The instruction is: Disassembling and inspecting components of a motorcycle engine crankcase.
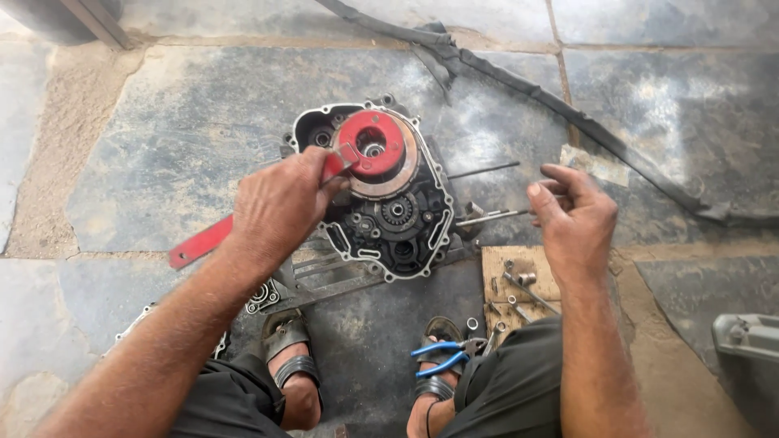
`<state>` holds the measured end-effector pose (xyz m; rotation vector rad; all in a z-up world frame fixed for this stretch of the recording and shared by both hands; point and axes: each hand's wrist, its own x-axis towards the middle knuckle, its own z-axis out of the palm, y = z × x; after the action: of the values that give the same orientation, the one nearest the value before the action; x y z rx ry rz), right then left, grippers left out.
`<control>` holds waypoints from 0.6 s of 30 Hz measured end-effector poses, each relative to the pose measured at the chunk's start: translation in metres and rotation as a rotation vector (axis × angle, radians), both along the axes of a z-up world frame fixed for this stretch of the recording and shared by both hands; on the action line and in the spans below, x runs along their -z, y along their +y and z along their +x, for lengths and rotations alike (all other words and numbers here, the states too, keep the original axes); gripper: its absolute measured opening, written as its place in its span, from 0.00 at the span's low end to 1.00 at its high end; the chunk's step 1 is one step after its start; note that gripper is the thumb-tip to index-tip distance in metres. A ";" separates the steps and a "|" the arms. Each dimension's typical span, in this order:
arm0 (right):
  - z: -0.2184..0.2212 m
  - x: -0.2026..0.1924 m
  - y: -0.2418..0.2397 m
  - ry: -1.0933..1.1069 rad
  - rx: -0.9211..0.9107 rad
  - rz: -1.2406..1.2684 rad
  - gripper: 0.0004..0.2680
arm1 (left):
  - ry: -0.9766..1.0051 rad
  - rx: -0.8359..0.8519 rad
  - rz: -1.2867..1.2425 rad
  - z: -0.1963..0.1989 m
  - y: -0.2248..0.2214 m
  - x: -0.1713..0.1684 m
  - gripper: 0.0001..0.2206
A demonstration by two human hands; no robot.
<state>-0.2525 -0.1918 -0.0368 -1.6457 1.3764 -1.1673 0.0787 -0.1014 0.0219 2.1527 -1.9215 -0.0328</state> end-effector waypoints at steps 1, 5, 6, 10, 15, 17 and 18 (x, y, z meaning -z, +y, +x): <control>0.001 0.000 -0.002 -0.001 -0.008 -0.006 0.11 | -0.001 -0.008 -0.006 0.002 0.001 0.004 0.19; 0.000 0.003 -0.001 0.003 -0.003 0.018 0.11 | 0.007 0.035 -0.067 0.006 0.002 0.017 0.19; 0.001 0.004 -0.001 -0.003 -0.010 0.015 0.11 | 0.001 0.051 -0.104 0.007 0.002 0.018 0.19; 0.004 0.003 0.000 0.013 -0.021 0.015 0.11 | 0.006 0.105 -0.123 0.013 -0.001 0.020 0.19; 0.005 0.004 0.000 -0.004 -0.049 0.032 0.11 | -0.057 0.169 -0.146 0.017 -0.006 0.026 0.17; 0.004 0.004 0.003 0.003 -0.051 0.043 0.11 | -0.061 0.165 -0.139 0.018 -0.006 0.025 0.16; 0.004 0.004 0.002 0.005 -0.050 0.048 0.11 | -0.070 0.163 -0.137 0.018 -0.008 0.024 0.16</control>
<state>-0.2481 -0.1898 -0.0408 -1.6410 1.3483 -1.0937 0.0970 -0.1096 -0.0021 1.9307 -2.0695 0.1421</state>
